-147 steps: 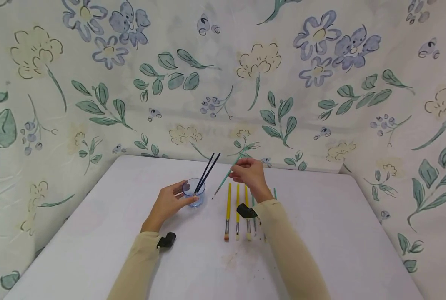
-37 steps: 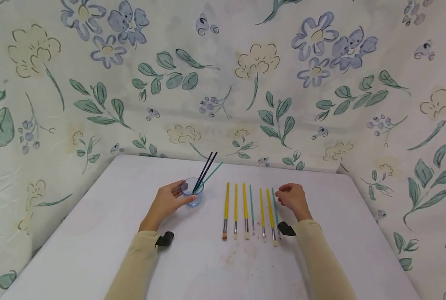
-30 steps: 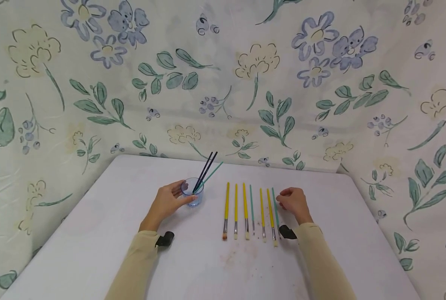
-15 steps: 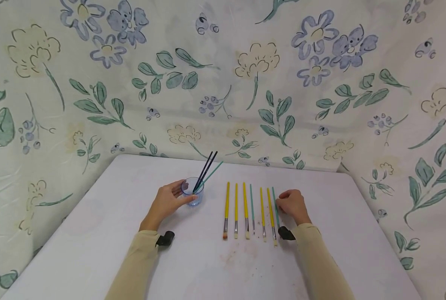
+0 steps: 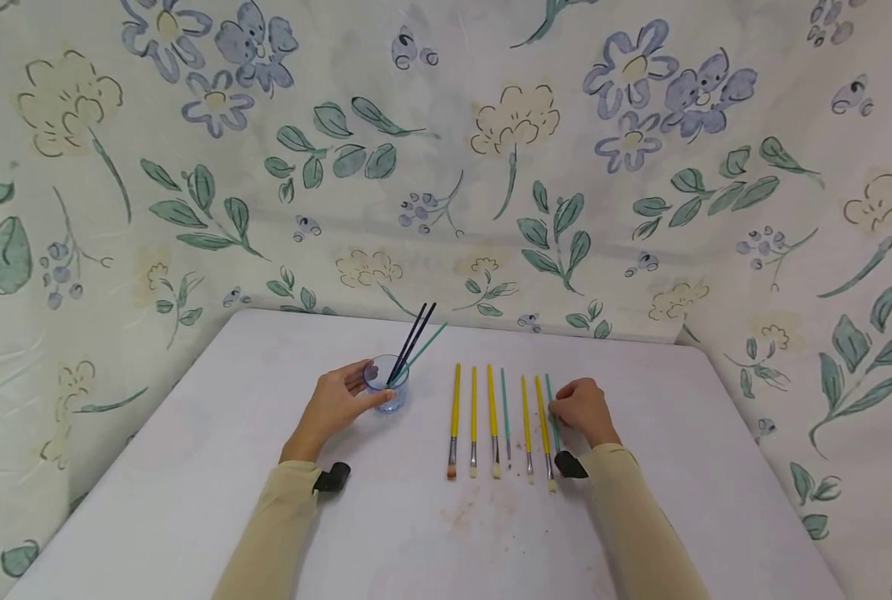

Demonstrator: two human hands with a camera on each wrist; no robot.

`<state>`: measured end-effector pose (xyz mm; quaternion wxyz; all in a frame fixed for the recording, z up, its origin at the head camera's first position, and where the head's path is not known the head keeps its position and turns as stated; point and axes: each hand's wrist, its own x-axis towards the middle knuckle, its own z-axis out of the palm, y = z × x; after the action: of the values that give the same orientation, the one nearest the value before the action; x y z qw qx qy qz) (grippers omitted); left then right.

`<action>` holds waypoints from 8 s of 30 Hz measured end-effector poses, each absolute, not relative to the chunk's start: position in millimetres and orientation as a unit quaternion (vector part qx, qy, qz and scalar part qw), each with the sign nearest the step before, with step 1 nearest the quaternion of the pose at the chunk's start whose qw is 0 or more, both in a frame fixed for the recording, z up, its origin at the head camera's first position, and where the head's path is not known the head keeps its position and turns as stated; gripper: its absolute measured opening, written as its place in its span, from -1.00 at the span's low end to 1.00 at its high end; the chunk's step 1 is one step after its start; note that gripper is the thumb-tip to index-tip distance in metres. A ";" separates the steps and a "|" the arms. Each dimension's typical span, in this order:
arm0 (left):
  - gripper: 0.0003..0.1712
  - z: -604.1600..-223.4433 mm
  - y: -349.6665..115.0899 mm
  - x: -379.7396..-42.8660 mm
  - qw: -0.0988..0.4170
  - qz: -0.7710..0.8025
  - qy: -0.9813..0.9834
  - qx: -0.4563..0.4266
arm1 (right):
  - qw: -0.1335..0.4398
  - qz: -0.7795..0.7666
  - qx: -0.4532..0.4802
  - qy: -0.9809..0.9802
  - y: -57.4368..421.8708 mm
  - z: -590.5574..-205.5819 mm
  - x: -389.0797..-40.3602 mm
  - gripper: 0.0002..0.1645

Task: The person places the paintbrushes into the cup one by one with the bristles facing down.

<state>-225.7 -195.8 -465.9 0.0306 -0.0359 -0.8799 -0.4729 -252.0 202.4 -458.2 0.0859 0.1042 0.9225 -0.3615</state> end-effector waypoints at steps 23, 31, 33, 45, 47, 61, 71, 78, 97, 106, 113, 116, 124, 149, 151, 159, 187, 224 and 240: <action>0.04 -468.4 -196.0 -227.3 0.030 -0.480 -0.876 -0.030 | 0.096 -0.279 0.073 0.953 198.7 -460.2 -256.4 -0.70; 0.03 -468.9 -194.5 -226.1 0.030 -0.485 -0.874 -0.031 | 0.122 -0.310 0.093 0.938 209.1 -463.9 -257.5 -0.61; 0.02 -468.1 -194.5 -225.4 0.033 -0.483 -0.875 -0.034 | 0.125 -0.324 0.097 0.933 211.3 -463.4 -258.2 -0.58; 0.02 -466.5 -196.0 -225.0 0.030 -0.479 -0.877 -0.030 | 0.106 -0.431 0.102 0.890 206.2 -443.5 -253.2 -0.51; 0.03 -467.1 -196.2 -225.9 0.026 -0.481 -0.876 -0.029 | 0.105 -0.443 0.098 0.885 203.7 -440.6 -252.0 -0.51; 0.04 -466.2 -195.0 -225.1 0.025 -0.480 -0.877 -0.026 | 0.083 -0.507 0.091 0.853 185.7 -433.5 -257.2 -0.48; 0.04 -467.4 -195.5 -226.2 0.028 -0.478 -0.878 -0.026 | 0.068 -0.546 0.095 0.830 172.2 -421.0 -259.1 -0.52; 0.07 -466.3 -195.0 -226.1 0.023 -0.480 -0.876 -0.023 | 0.057 -0.570 0.088 0.815 163.9 -415.8 -261.3 -0.56; 0.07 -466.1 -196.7 -227.4 0.034 -0.485 -0.873 -0.033 | 0.017 -0.650 0.003 0.760 117.8 -388.0 -270.6 -0.75; 0.07 -466.5 -195.3 -227.6 0.030 -0.482 -0.875 -0.034 | 0.009 -0.681 -0.015 0.732 97.5 -381.3 -275.7 -0.59; 0.05 -465.5 -195.8 -227.4 0.033 -0.486 -0.873 -0.037 | -0.019 -0.696 -0.016 0.717 78.4 -373.0 -277.1 -0.68; 0.05 -465.3 -195.9 -227.6 0.029 -0.487 -0.872 -0.036 | -0.023 -0.695 -0.015 0.719 71.1 -371.0 -277.5 -0.74; 0.07 -465.1 -194.3 -227.5 0.026 -0.485 -0.873 -0.029 | -0.038 -0.691 -0.029 0.722 52.8 -370.6 -277.9 -0.78; 0.03 -468.3 -195.1 -228.1 0.036 -0.490 -0.870 -0.036 | -0.051 -0.664 -0.014 0.746 22.0 -386.8 -275.8 -0.80; 0.03 -468.1 -194.8 -227.9 0.037 -0.489 -0.871 -0.036 | -0.046 -0.659 -0.011 0.751 21.0 -387.3 -275.1 -0.74; 0.05 -466.4 -194.0 -228.5 0.033 -0.485 -0.873 -0.027 | -0.032 -0.656 -0.012 0.754 19.4 -388.4 -271.1 -0.68; 0.02 -466.7 -194.1 -227.3 0.043 -0.482 -0.875 -0.032 | -0.037 -0.651 0.001 0.758 57.8 -393.9 -267.3 -0.84; 0.05 -464.3 -191.1 -226.2 0.036 -0.481 -0.876 -0.027 | -0.073 -0.542 0.112 0.830 174.0 -438.5 -241.2 -0.69; 0.06 -465.9 -189.7 -224.5 0.032 -0.490 -0.871 -0.029 | 0.003 -0.510 0.151 0.847 187.1 -453.3 -246.2 -0.60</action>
<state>-224.5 -189.7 -465.9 0.0318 -0.0288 -0.8707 -0.4900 -246.2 187.1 -453.3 0.0029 0.1509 0.8470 -0.5097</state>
